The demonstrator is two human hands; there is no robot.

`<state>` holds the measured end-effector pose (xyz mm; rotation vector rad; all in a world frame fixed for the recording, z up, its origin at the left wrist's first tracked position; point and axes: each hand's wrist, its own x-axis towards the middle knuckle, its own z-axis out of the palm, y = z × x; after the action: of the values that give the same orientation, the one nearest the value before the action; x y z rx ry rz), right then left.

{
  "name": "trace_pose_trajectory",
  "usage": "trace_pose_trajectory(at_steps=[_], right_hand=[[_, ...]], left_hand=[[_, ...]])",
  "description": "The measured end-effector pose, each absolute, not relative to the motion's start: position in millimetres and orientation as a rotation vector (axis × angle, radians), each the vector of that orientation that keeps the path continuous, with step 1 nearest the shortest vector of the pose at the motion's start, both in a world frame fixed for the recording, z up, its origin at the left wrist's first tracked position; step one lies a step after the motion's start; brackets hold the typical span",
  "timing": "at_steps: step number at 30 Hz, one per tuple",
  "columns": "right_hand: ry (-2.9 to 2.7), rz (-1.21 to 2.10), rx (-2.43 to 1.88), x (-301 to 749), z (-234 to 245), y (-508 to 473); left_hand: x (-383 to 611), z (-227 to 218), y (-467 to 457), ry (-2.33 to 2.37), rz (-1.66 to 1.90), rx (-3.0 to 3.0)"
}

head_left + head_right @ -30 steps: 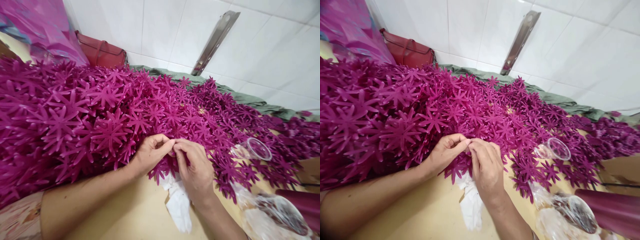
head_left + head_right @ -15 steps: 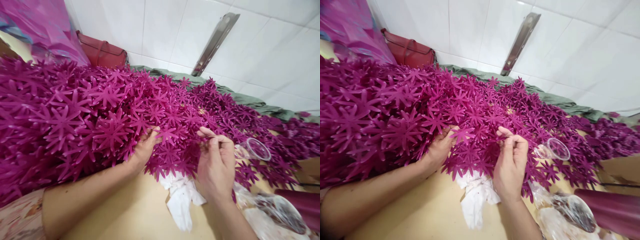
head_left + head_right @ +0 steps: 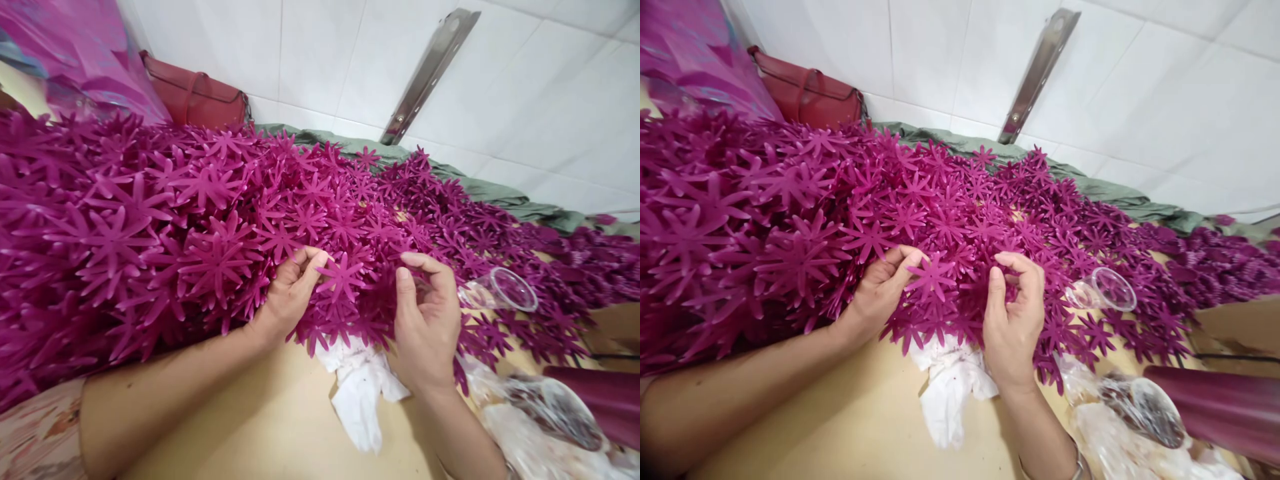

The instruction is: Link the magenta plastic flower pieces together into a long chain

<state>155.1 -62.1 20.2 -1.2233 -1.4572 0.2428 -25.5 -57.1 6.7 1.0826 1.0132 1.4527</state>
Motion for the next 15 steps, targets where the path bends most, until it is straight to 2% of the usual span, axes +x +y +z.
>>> trace_pose_trajectory(at_steps=[2,4,7,11,15], right_hand=[[-1.558,0.092,-1.198,154.7,25.0,-65.2],[-1.663,0.081,-1.17,152.7,28.1,-68.8],[-1.76,0.285,-1.152,146.8,27.4,-73.2],[-1.587,0.661,-1.166,141.3,22.1,-74.3],[-1.435,0.773,-1.215,142.4,21.4,-73.4]], left_hand=[[-26.0,10.1,-59.5,1.031,1.44,1.134],[-25.9,11.7,-61.6,1.013,1.436,1.176],[-25.5,12.1,-64.2,0.932,1.417,1.226],[-25.5,13.4,-65.9,0.882,1.388,1.207],[-25.0,12.6,-65.3,0.843,1.341,1.181]])
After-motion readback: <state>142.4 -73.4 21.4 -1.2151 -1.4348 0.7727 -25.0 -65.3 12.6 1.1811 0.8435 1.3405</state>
